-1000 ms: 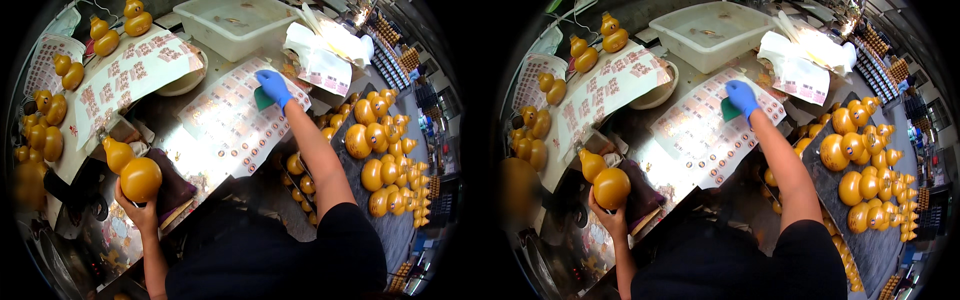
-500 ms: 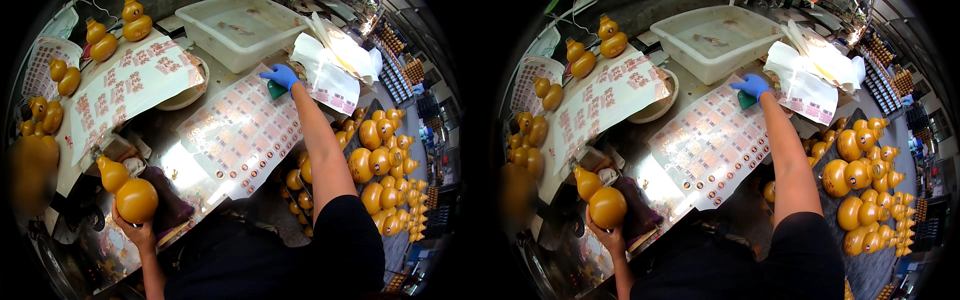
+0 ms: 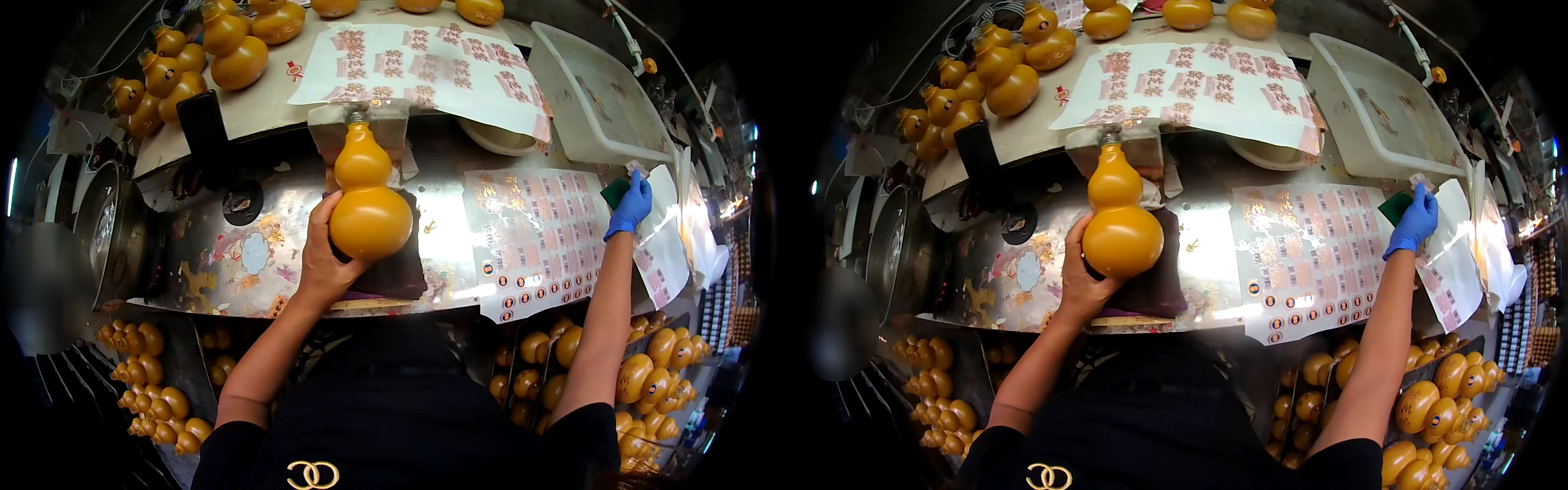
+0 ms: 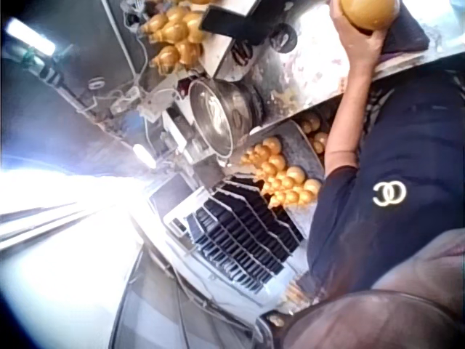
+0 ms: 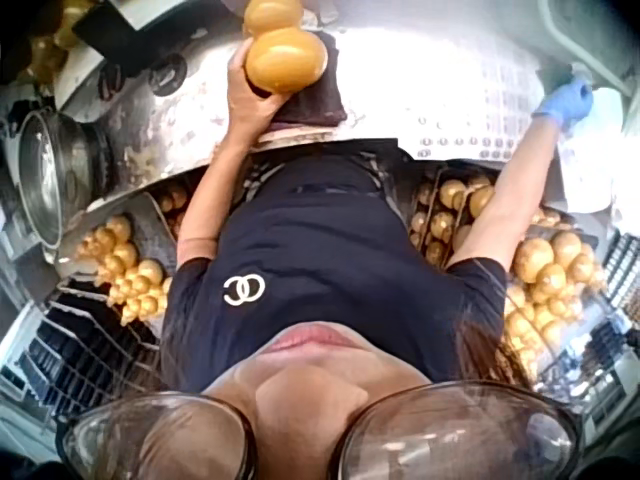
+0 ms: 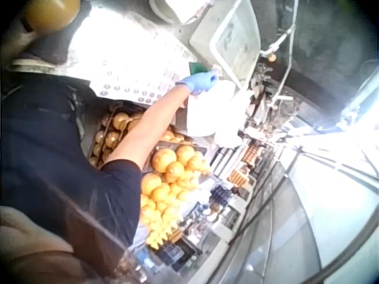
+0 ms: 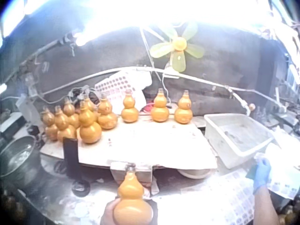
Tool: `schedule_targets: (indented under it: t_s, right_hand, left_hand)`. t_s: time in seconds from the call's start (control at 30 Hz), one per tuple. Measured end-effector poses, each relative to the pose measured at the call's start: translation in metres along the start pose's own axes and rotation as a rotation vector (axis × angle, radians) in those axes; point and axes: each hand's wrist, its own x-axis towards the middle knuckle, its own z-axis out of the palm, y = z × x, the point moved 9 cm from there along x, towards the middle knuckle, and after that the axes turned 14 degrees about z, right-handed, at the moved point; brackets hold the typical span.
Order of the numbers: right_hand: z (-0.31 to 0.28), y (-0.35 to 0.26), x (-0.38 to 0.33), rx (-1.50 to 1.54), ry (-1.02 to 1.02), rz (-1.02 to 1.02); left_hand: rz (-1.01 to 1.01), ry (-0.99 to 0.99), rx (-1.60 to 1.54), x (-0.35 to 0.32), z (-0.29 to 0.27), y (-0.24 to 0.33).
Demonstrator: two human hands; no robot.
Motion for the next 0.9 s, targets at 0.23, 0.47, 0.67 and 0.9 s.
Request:
schedule_targets:
  t_s: [0.23,0.47,0.67,0.9]
  right_hand:
    - [0.118,-0.115,-0.202,-0.237,-0.772,0.051]
    - [0.162,-0.151,-0.361,-0.321,-1.449,0.235]
    - [0.172,-0.163,-0.411,-0.417,-1.647,0.311]
    - [0.191,-0.183,-0.453,-0.551,-1.902,-0.069]
  left_hand:
    - [0.238,-0.041,0.261,0.012,-0.007,0.034]
    - [-0.105,-0.043,-0.226,-0.007,-0.007,-0.010]
    - [0.154,-0.033,0.115,0.013,-0.016,0.028]
    - [0.158,-0.025,0.127,0.013,-0.014,0.032]
